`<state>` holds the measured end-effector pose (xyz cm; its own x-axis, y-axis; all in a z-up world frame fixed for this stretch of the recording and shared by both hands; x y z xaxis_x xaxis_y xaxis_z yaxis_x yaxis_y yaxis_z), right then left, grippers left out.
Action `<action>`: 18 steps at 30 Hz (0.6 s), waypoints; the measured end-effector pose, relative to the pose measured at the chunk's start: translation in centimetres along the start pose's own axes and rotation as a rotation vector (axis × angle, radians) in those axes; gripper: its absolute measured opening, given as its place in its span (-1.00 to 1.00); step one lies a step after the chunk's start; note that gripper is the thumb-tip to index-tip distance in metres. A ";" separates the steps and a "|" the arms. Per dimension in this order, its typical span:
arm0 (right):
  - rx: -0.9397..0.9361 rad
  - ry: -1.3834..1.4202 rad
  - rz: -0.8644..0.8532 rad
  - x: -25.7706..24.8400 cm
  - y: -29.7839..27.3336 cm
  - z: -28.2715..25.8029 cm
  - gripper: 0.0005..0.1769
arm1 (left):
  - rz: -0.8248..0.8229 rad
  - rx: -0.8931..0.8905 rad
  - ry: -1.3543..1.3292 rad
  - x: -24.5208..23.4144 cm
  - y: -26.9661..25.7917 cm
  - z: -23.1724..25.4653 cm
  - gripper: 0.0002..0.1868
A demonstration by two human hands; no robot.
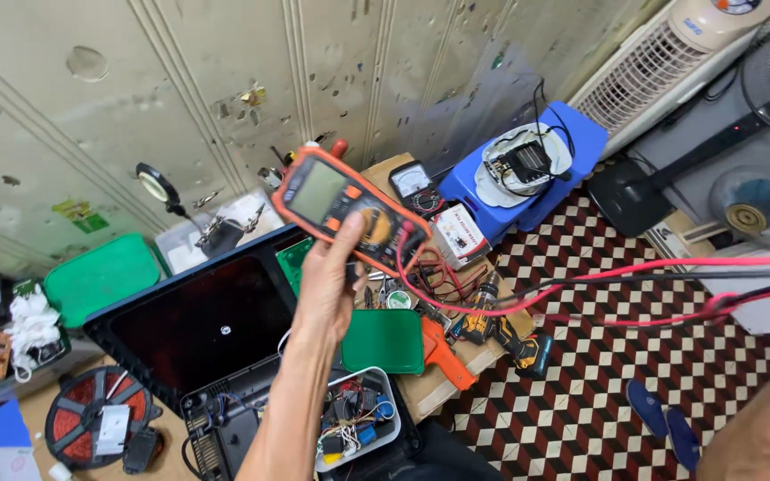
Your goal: Repairing an induction cooker by testing electronic components on the circuit board.
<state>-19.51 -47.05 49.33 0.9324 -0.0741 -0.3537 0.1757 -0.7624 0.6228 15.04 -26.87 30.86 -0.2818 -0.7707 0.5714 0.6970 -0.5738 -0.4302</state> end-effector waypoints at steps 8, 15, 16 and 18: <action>0.621 -0.374 -0.396 13.1 -9.1 18.7 -0.69 | -0.021 -0.075 0.493 1.2 7.9 -13.7 -0.54; 0.663 -0.478 -0.683 24.0 -12.7 37.1 -0.32 | 0.159 -0.075 0.657 1.5 12.5 -19.2 -0.48; 0.689 -0.469 -0.701 25.4 -12.7 38.8 -0.26 | 0.193 -0.085 0.593 1.4 13.2 -19.9 -0.43; 0.727 -0.462 -0.721 27.4 -12.9 40.7 -0.19 | 0.228 -0.103 0.537 1.5 14.7 -21.1 -0.37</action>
<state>-9.05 -65.38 3.18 0.4538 0.4201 -0.7859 0.2602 -0.9060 -0.3340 10.92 -42.29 10.64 -0.4451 -0.8948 0.0342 0.7193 -0.3800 -0.5816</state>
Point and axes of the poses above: each hand's wrist, its own y-axis towards the middle knuckle, its own x-axis out of the palm, z = x × y, the point moved 4 cm from there along y, towards the middle knuckle, and after that the axes turned 13 degrees about z, right-handed, at the moved point
